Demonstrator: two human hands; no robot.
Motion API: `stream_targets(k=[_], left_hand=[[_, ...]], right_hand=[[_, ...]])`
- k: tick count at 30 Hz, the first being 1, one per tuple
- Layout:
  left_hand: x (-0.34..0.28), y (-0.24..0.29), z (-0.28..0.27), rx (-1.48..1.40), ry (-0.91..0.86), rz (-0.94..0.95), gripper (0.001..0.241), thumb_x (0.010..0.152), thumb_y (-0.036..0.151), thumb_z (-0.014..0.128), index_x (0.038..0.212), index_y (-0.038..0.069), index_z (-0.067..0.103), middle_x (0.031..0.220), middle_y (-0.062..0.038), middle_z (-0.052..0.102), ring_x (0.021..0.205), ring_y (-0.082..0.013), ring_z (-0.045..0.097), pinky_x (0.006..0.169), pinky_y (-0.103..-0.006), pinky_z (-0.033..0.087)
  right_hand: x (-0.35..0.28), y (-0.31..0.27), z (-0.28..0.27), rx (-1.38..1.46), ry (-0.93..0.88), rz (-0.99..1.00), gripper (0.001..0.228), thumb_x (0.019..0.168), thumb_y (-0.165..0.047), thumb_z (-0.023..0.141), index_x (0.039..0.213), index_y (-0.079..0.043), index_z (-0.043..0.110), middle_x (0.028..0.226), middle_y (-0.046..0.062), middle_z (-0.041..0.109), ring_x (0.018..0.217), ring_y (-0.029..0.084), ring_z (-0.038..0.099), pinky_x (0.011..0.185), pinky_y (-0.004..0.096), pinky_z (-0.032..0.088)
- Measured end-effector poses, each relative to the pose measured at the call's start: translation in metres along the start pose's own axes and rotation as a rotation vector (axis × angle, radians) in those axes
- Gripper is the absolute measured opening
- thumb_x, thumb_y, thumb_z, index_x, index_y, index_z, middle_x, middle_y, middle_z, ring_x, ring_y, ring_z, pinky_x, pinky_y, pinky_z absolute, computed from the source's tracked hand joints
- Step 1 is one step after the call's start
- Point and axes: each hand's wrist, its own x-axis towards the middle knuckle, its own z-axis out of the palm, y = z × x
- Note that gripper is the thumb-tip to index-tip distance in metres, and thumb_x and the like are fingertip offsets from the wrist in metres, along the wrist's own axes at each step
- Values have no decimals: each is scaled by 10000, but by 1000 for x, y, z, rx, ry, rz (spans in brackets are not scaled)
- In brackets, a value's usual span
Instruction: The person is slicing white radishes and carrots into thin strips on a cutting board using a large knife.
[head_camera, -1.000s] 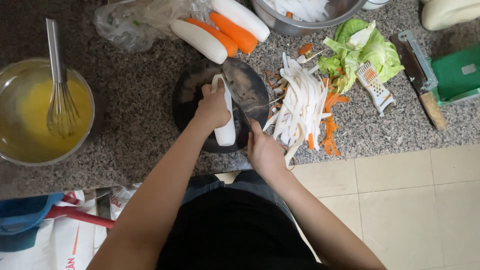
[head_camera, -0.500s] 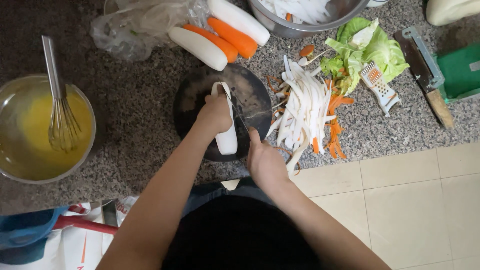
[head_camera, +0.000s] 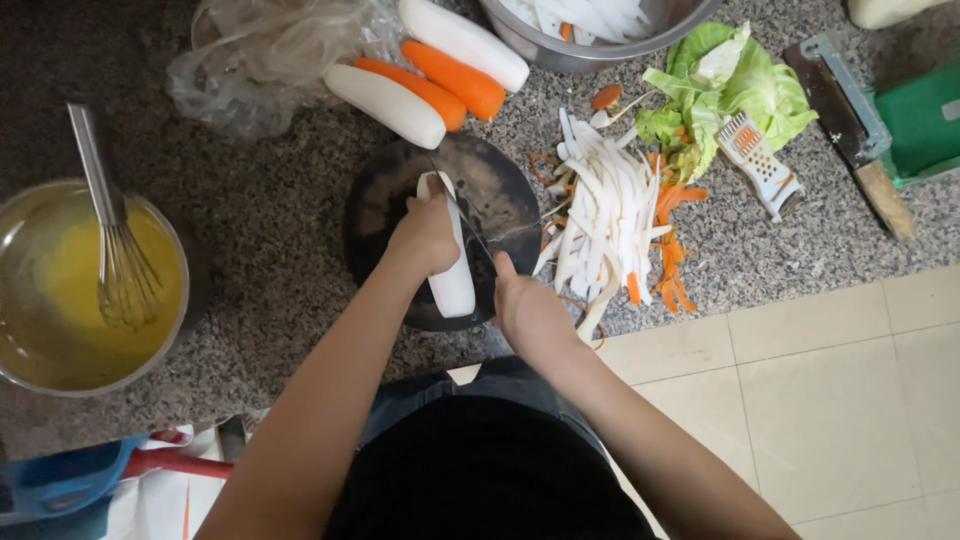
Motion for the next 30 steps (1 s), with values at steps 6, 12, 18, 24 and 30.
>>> stream_targets(k=[6, 12, 18, 24, 30], left_hand=[[-8, 0, -4, -16, 2, 7, 967, 836, -155, 513, 1637, 0, -6, 1578, -440, 161, 1286, -591, 491, 957, -614, 534], [1, -9, 6, 10, 54, 36, 977, 816, -138, 566, 1628, -19, 37, 1566, -465, 146, 1246, -601, 522, 862, -578, 580], [-20, -1, -2, -33, 74, 57, 923, 835, -143, 545, 1616, -70, 58, 1557, -481, 148, 1297, -605, 473, 922, -617, 545], [-5, -13, 4, -13, 80, 78, 920, 852, -91, 578, 1605, -95, 49, 1540, -502, 153, 1296, -603, 478, 921, -604, 543], [-3, -16, 4, -39, 65, 83, 879, 895, -32, 569, 1611, -79, 62, 1547, -495, 153, 1303, -593, 482, 936, -597, 542]], right_hand=[[32, 15, 34, 118, -59, 39, 556, 1012, -191, 395, 1545, -78, 286, 849, 237, 708, 783, 450, 737, 609, 558, 604], [21, 4, 15, 196, 0, -9, 510, 1024, -116, 385, 1508, 34, 326, 831, 284, 694, 722, 441, 731, 564, 513, 607], [-15, -20, -26, 165, 29, 67, 457, 1053, -192, 357, 1502, -103, 351, 881, 273, 673, 755, 510, 714, 607, 624, 589], [-28, -27, -35, 130, 8, 85, 456, 1017, -157, 372, 1473, -159, 372, 899, 236, 664, 762, 482, 726, 635, 585, 600], [-23, -22, -23, 128, 28, 79, 493, 984, -129, 401, 1476, -118, 402, 853, 225, 669, 736, 459, 730, 603, 570, 606]])
